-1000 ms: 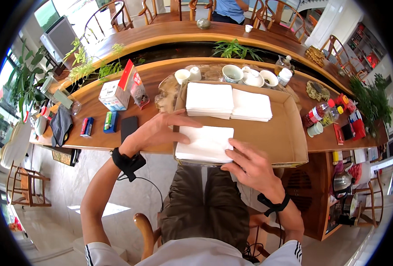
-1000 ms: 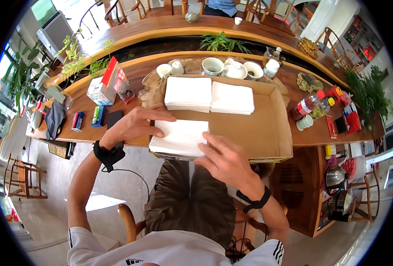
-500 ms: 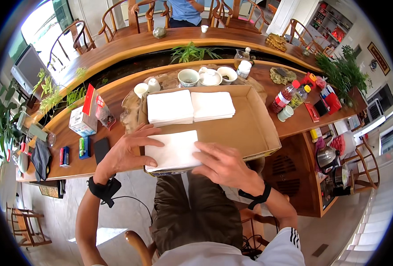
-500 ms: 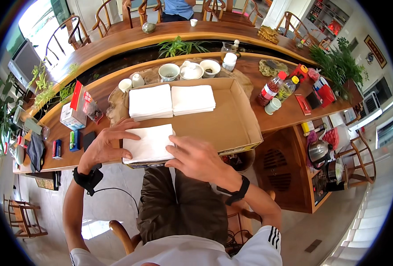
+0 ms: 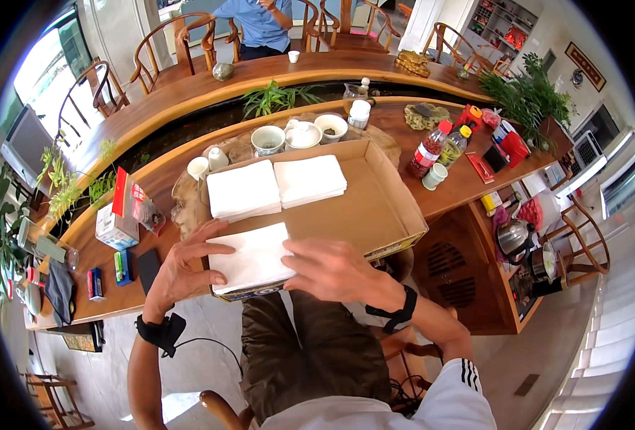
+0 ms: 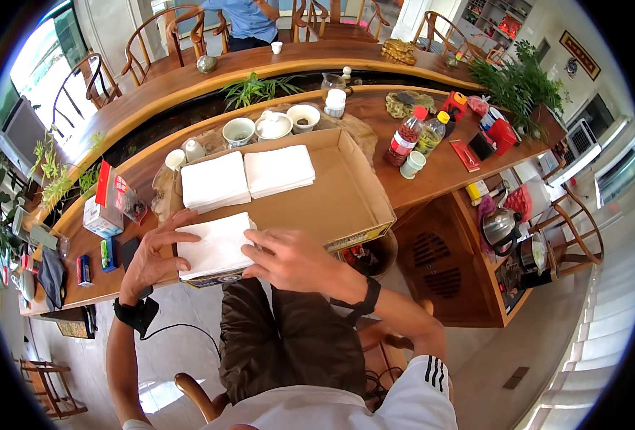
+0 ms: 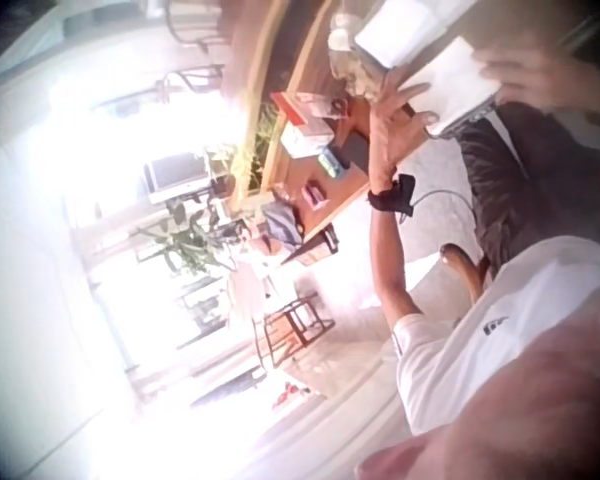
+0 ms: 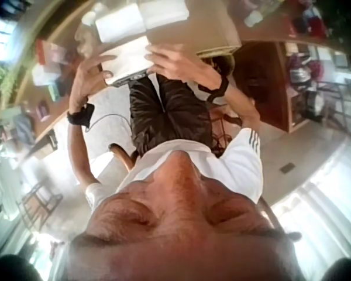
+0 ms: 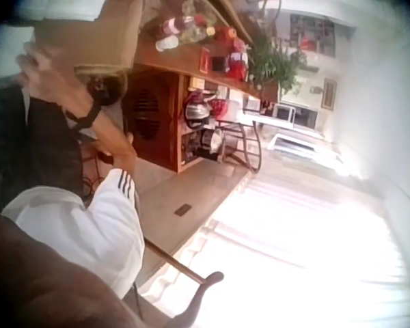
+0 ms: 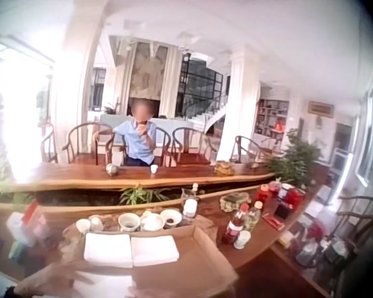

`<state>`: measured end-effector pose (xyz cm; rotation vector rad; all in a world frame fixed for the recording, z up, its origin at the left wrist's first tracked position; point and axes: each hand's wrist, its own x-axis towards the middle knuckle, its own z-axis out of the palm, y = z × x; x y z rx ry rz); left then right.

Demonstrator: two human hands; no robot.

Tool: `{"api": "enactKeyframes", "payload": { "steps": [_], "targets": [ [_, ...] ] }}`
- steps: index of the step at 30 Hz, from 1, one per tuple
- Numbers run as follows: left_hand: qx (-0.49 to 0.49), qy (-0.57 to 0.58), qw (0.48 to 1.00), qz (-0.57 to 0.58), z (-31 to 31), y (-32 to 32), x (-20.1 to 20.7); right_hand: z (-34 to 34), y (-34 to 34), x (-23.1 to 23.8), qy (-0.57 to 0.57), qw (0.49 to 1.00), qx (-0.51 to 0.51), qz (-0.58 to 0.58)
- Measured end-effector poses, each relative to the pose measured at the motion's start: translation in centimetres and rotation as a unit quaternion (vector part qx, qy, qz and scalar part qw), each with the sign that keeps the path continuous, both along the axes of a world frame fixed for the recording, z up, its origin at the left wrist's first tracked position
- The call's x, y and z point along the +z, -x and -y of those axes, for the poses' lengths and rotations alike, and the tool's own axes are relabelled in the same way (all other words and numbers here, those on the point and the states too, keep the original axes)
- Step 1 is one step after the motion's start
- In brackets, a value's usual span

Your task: Folding white square napkins and placing them into a cardboard box.

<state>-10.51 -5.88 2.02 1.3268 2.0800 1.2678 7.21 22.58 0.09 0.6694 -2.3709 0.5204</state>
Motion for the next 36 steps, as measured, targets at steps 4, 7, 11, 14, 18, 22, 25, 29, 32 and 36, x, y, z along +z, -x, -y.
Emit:
{"api": "enactKeyframes", "payload": {
  "steps": [4,7,11,14,18,22,25,29,32,36],
  "targets": [
    [-0.003,-0.003,1.0,0.0,-0.2,-0.3,0.5,-0.1,-0.8,0.5,-0.002,1.0,-0.003,0.014],
    [-0.005,-0.005,1.0,0.002,-0.2,-0.5,1.0,-0.2,-1.0,0.6,0.003,1.0,0.007,0.025],
    [0.001,-0.013,1.0,0.002,-0.1,-1.1,1.5,-0.5,-0.9,0.4,0.002,0.999,0.013,0.03],
    [0.003,-0.006,1.0,-0.015,0.0,-1.3,1.5,-0.4,-0.7,0.3,0.003,0.999,0.013,0.034],
    [0.003,-0.009,0.999,-0.036,0.5,-1.1,0.9,0.0,-0.8,0.5,0.0,0.999,0.012,0.036],
    [0.038,-0.018,0.999,-0.022,0.8,-1.4,1.8,0.5,-2.0,2.8,0.015,0.999,0.006,0.044],
    [0.065,-0.046,0.997,-0.023,0.3,-2.2,2.8,0.0,-3.6,4.3,0.066,0.997,-0.033,0.011],
    [0.135,-0.195,0.969,0.065,1.1,-4.4,3.8,2.1,-5.5,8.7,0.209,0.965,0.059,0.148],
    [0.156,-0.339,0.921,0.115,-0.6,-6.4,2.5,2.8,-6.4,11.0,0.37,0.822,0.335,0.275],
    [0.166,-0.407,0.846,0.301,-3.8,-9.7,0.7,5.3,-7.8,12.0,0.446,0.727,0.444,0.276]
  ]
}}
